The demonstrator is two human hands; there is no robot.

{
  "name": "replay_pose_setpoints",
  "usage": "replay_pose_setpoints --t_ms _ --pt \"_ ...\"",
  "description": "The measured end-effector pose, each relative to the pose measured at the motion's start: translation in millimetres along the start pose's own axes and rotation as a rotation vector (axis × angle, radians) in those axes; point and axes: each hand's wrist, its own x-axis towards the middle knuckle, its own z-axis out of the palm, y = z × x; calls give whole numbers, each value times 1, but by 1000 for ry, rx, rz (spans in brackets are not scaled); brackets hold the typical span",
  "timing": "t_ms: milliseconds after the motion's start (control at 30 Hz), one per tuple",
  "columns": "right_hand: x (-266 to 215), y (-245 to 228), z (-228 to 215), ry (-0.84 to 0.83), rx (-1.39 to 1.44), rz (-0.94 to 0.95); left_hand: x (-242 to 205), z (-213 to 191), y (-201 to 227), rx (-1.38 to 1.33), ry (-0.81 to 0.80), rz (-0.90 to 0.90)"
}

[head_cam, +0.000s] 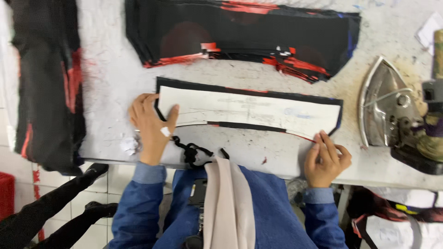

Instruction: The person aligns a piece of black fabric with red patterns onto a white paper template on a work table. They then use a steam iron to press the fabric flat against the template. This process is repeated for multiple pieces of fabric.

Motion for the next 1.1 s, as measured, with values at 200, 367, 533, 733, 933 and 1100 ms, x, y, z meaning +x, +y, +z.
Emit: replay_pose_setpoints --t_ms 200,367,533,733,933,1100 --pt "0 -4 -2 -9 -9 -20 -32 2 24 16 76 252" --pt "7 -21 -8 -3 -20 -19 -52 -2 47 -162 -170 203" --pt "2 -17 -5 -5 -5 -23 -53 -1 43 -187 -147 209" --pt "4 -18 -6 -2 2 -23 -52 -2 44 -200 -154 206" --pt "4 -15 -8 -22 75 -3 -54 -7 39 -268 -184 145" --pt "12 -23 -14 1 297 118 -56 -37 40 -101 201 -84"
